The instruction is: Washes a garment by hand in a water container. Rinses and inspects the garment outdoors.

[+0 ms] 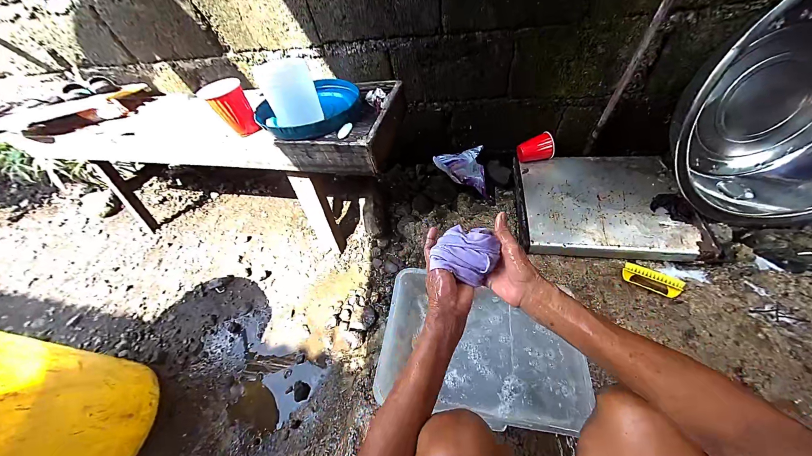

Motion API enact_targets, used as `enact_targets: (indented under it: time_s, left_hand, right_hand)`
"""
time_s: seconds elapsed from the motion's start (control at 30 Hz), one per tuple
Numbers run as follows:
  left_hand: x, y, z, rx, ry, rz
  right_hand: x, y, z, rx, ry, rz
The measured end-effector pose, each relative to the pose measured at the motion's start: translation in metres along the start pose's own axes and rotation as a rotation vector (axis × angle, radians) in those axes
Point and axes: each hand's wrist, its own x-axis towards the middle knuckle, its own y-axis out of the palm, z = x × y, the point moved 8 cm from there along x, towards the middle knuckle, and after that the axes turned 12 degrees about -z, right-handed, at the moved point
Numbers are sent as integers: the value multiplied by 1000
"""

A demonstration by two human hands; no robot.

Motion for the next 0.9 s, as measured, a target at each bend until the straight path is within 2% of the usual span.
enact_targets:
  time_s: [0.13,0.23,0.27,0.37,0.43,0.5,0.57,0.63,0.7,0.77,0.83,0.9]
  left_hand:
    - [-13,6,-2,-74,-16,-61]
    - [-18,1,-7,162,94,-15]
    - [-20,-4,-4,316,120,70]
    - [-35,-4,10,783,72,517]
    - [-46,2,17,899,51,626]
    - [-40,6,17,751,155,523]
    - [-25,1,15,513,228,337]
    - [-20,-1,4,310,238,179]
    - [-21,-2,-4,166,145,41]
    - [-22,-3,-5,104,26,-19]
    - [-26,-1,-4,31,-75,29]
    - [-38,2,-4,-55,-192,137]
  right_hand:
    - [11,5,25,42,-262,-184]
    - [15,-2,41,0,-363,-220]
    - [16,-6,50,3,-390,-235]
    - [19,-27,72,86,-402,-294]
    - [20,-36,70,142,-324,-319]
    - [13,-29,53,122,-218,-309]
    - [1,-14,34,41,-158,-265]
    - [-6,-2,30,-4,-211,-227]
    - [-10,8,36,-28,-366,-188]
    - [-19,21,44,-114,-608,-111]
    - [-34,35,45,-275,-852,-6]
    - [-54,51,40,-442,-982,147]
